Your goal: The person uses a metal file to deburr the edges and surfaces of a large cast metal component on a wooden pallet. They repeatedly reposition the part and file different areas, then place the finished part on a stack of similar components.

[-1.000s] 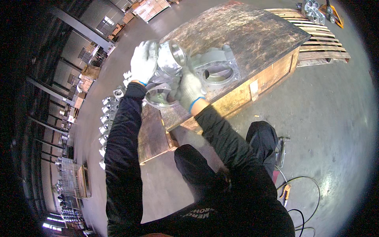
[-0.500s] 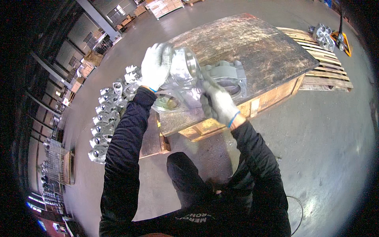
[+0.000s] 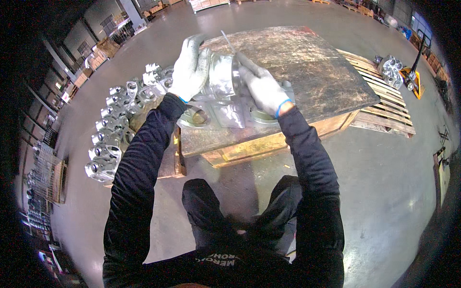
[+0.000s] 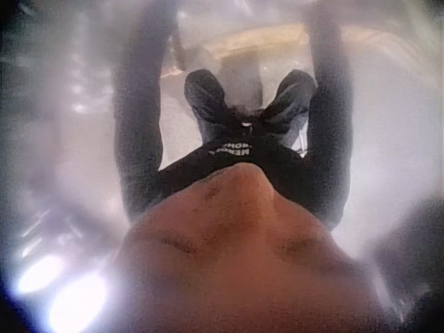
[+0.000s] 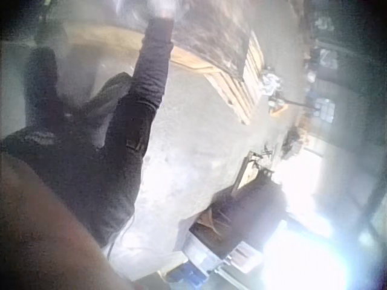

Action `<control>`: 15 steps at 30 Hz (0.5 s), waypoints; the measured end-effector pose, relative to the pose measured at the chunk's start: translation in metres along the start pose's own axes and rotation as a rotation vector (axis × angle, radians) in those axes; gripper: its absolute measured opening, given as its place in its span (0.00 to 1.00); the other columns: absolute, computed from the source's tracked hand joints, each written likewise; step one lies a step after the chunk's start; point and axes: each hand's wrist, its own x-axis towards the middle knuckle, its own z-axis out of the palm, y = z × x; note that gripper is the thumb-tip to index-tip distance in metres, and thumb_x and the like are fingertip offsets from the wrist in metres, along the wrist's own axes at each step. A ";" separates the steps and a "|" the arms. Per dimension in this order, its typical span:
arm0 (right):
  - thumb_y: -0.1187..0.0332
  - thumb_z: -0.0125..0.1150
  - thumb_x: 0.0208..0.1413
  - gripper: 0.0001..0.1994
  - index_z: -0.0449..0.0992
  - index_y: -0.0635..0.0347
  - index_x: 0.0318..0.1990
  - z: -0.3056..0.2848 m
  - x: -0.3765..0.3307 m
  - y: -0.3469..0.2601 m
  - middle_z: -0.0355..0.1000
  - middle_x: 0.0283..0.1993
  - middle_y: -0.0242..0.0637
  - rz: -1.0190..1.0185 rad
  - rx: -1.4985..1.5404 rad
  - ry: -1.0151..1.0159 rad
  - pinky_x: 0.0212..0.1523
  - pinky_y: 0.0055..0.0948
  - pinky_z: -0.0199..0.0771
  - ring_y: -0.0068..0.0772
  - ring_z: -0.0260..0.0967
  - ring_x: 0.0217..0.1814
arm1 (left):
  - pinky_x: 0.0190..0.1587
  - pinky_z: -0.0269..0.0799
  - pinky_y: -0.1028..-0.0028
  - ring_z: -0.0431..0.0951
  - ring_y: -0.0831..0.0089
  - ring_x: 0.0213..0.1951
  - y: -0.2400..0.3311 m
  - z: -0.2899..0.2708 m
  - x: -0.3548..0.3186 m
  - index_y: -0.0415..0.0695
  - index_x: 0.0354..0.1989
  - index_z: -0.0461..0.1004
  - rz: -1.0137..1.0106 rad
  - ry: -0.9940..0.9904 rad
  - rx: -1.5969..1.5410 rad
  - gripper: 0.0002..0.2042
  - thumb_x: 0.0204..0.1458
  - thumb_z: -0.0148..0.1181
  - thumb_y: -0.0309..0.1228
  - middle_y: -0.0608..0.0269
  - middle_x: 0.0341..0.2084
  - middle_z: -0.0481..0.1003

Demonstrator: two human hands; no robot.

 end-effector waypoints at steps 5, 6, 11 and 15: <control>0.67 0.51 0.68 0.27 0.66 0.58 0.74 0.001 -0.014 0.012 0.75 0.44 0.39 -0.128 -0.437 0.040 0.77 0.51 0.36 0.37 0.73 0.51 | 0.57 0.75 0.56 0.76 0.41 0.56 0.002 0.000 -0.001 0.42 0.62 0.68 -0.081 0.016 0.064 0.19 0.65 0.54 0.33 0.45 0.56 0.72; 0.67 0.51 0.69 0.27 0.66 0.58 0.74 0.002 -0.014 0.014 0.76 0.45 0.40 -0.003 -0.440 0.028 0.77 0.51 0.38 0.37 0.73 0.53 | 0.57 0.75 0.55 0.76 0.41 0.56 0.002 0.000 0.000 0.42 0.62 0.68 -0.070 0.007 0.068 0.19 0.65 0.54 0.34 0.44 0.56 0.72; 0.69 0.51 0.69 0.27 0.64 0.57 0.75 0.008 -0.019 0.016 0.77 0.56 0.44 -0.116 -0.243 0.036 0.78 0.54 0.40 0.37 0.74 0.59 | 0.60 0.74 0.54 0.74 0.47 0.60 0.001 -0.001 -0.001 0.41 0.64 0.68 -0.097 -0.098 0.188 0.23 0.66 0.51 0.43 0.47 0.59 0.71; 0.68 0.53 0.68 0.28 0.65 0.52 0.75 0.019 -0.030 0.009 0.78 0.51 0.46 -0.292 -0.650 0.165 0.80 0.49 0.39 0.41 0.77 0.57 | 0.60 0.74 0.53 0.74 0.45 0.59 0.001 0.001 -0.004 0.41 0.64 0.68 -0.112 -0.063 0.179 0.24 0.68 0.48 0.45 0.46 0.59 0.71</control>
